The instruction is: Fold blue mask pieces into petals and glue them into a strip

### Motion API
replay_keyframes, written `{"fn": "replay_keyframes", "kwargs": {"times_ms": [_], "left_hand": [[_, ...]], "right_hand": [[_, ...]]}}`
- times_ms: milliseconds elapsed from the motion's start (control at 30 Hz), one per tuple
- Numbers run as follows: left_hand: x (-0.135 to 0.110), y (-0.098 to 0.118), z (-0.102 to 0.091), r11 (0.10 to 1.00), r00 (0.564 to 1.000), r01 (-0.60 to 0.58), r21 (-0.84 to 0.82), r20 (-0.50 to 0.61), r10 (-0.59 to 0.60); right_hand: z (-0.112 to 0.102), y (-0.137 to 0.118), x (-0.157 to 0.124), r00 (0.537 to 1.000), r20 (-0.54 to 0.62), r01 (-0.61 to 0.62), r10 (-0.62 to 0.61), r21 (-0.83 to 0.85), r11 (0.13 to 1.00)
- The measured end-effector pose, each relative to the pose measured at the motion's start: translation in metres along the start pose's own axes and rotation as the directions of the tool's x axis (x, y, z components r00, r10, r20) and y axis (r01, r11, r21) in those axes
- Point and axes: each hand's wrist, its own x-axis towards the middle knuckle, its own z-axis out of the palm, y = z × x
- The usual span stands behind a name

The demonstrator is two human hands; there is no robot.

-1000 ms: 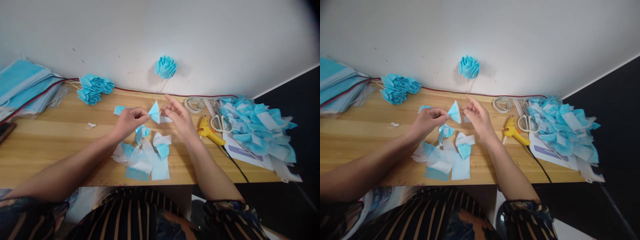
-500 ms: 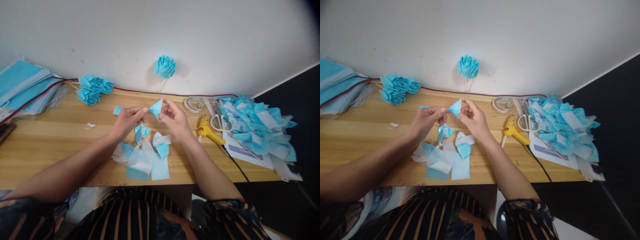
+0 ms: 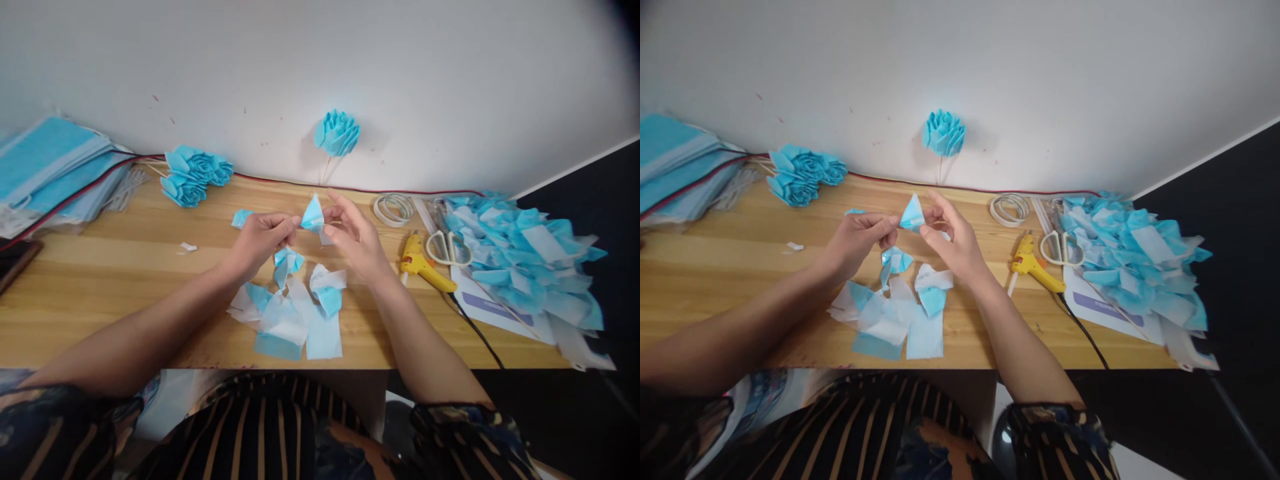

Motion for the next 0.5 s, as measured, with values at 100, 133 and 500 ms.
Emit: {"fn": "replay_keyframes", "kwargs": {"times_ms": [100,133,500], "left_hand": [[-0.0003,-0.0006,0.0005,1.000,1.000,0.002,0.017,0.010,-0.003],[-0.0003,-0.0010,0.0006,1.000,1.000,0.002,0.020,0.015,-0.002],[0.0000,-0.0053,0.0013,0.999,0.997,-0.017,0.027,0.074,0.015]], "right_hand": [[0.0019,0.0012,0.0007,1.000,-0.002,0.009,-0.009,0.007,1.000],[0.0020,0.0022,0.0011,1.000,-0.006,0.004,-0.004,0.014,1.000],[-0.0023,0.0094,0.0023,0.997,0.047,-0.072,0.067,0.114,0.991]]}}
